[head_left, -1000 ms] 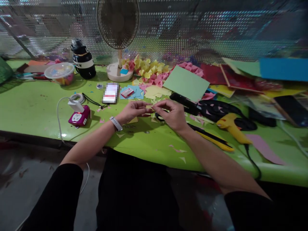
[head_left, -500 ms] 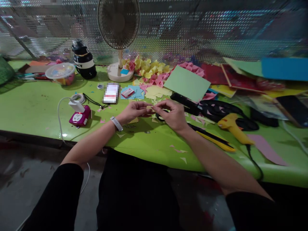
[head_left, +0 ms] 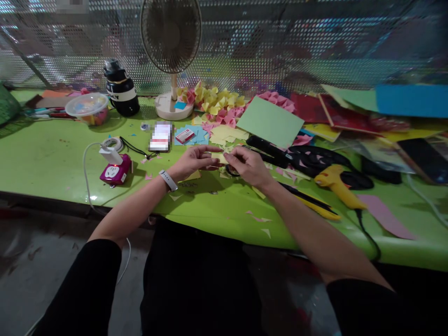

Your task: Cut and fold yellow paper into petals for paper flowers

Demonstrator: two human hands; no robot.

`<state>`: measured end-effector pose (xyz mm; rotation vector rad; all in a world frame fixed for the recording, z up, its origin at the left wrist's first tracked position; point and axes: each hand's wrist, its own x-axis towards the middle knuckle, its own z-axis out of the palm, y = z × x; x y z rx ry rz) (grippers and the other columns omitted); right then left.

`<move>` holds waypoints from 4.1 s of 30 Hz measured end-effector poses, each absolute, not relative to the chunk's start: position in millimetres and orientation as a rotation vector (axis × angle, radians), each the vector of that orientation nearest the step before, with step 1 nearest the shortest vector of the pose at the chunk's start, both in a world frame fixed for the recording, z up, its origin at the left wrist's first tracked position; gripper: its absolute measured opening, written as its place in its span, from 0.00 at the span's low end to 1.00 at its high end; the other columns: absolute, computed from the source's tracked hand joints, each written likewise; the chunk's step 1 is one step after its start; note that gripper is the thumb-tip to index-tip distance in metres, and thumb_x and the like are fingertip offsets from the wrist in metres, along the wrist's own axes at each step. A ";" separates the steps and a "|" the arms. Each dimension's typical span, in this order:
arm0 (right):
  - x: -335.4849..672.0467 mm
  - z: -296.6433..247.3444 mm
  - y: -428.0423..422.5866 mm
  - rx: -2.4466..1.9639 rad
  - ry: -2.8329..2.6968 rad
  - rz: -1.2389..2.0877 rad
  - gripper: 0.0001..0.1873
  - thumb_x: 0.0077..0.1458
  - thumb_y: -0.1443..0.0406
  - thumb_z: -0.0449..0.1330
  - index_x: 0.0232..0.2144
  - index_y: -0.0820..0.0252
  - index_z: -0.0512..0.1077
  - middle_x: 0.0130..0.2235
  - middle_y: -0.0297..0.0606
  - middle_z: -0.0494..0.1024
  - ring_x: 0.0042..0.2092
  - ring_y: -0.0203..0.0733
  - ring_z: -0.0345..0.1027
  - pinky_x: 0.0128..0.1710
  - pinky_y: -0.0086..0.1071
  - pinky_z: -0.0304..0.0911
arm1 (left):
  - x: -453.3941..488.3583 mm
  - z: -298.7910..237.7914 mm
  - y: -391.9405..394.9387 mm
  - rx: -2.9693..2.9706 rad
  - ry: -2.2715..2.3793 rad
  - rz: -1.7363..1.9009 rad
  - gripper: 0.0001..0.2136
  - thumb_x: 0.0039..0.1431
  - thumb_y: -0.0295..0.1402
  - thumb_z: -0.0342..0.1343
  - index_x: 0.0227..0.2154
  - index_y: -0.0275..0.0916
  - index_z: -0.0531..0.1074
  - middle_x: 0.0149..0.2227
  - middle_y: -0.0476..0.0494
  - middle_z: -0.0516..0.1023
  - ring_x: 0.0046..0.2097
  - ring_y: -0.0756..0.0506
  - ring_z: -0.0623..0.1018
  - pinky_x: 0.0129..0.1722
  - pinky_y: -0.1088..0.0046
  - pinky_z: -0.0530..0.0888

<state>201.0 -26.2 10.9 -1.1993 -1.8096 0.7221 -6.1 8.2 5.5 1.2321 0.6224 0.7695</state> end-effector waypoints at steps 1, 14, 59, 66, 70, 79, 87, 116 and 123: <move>200.4 11.3 -26.5 -1.183 -1.819 0.707 0.28 0.58 0.40 0.57 0.24 0.55 0.64 0.22 0.31 0.66 0.24 0.36 0.57 0.26 0.33 0.54 | -6.5 5.1 8.4 1.227 0.616 0.767 0.18 0.56 0.29 0.67 0.50 0.35 0.74 0.30 0.48 0.78 0.42 0.47 0.83 0.51 0.63 0.78; 200.3 11.3 -30.3 -1.222 -1.821 0.843 0.26 0.57 0.43 0.61 0.23 0.56 0.64 0.23 0.32 0.68 0.24 0.35 0.58 0.24 0.33 0.53 | -6.8 6.4 9.7 1.203 0.627 0.783 0.20 0.53 0.29 0.69 0.48 0.31 0.73 0.31 0.46 0.81 0.36 0.50 0.82 0.46 0.69 0.78; 201.5 15.1 -33.9 -1.168 -1.717 0.963 0.09 0.54 0.59 0.66 0.35 0.58 0.77 0.30 0.39 0.79 0.29 0.39 0.72 0.31 0.36 0.72 | -13.8 14.6 15.8 1.090 0.780 0.786 0.11 0.57 0.37 0.67 0.32 0.34 0.73 0.31 0.44 0.82 0.36 0.50 0.82 0.48 0.66 0.78; 209.6 16.1 -27.2 -0.898 -1.989 0.505 0.08 0.56 0.64 0.63 0.38 0.49 0.81 0.40 0.39 0.77 0.41 0.45 0.72 0.42 0.41 0.69 | -16.6 17.5 14.9 1.151 0.760 0.610 0.09 0.59 0.33 0.65 0.31 0.32 0.74 0.29 0.43 0.81 0.32 0.50 0.82 0.44 0.67 0.78; 207.2 13.2 -28.0 -0.925 -2.004 0.441 0.06 0.56 0.62 0.64 0.34 0.47 0.82 0.39 0.40 0.77 0.43 0.48 0.71 0.45 0.44 0.69 | -13.8 12.7 15.4 1.112 0.780 0.650 0.07 0.55 0.26 0.67 0.30 0.31 0.73 0.27 0.46 0.80 0.31 0.52 0.80 0.45 0.69 0.78; 198.9 10.8 -31.8 -1.007 -1.843 0.544 0.12 0.58 0.52 0.64 0.30 0.53 0.76 0.42 0.43 0.76 0.44 0.47 0.70 0.39 0.40 0.70 | -10.1 11.7 11.6 1.213 0.687 0.739 0.17 0.54 0.26 0.68 0.46 0.32 0.72 0.29 0.47 0.81 0.33 0.50 0.82 0.45 0.68 0.79; 199.2 1.4 -29.7 -1.142 -1.739 0.756 0.19 0.55 0.48 0.66 0.33 0.57 0.73 0.31 0.37 0.75 0.29 0.38 0.69 0.30 0.35 0.66 | -10.7 14.0 9.2 1.364 0.659 0.731 0.18 0.55 0.26 0.65 0.49 0.33 0.72 0.34 0.42 0.82 0.38 0.48 0.83 0.46 0.68 0.79; 198.0 12.2 -31.6 -1.260 -1.818 0.944 0.26 0.59 0.40 0.57 0.27 0.55 0.66 0.23 0.32 0.69 0.24 0.37 0.62 0.26 0.33 0.57 | -9.8 9.6 9.4 1.326 0.606 0.639 0.20 0.55 0.25 0.66 0.49 0.35 0.69 0.34 0.41 0.83 0.38 0.46 0.84 0.47 0.66 0.78; 190.4 8.6 -34.8 -1.134 -1.951 0.663 0.29 0.62 0.39 0.49 0.26 0.55 0.61 0.23 0.31 0.65 0.25 0.37 0.56 0.26 0.33 0.52 | -13.6 16.2 7.7 1.287 0.613 0.580 0.21 0.54 0.28 0.67 0.50 0.34 0.69 0.35 0.40 0.83 0.39 0.45 0.84 0.47 0.65 0.79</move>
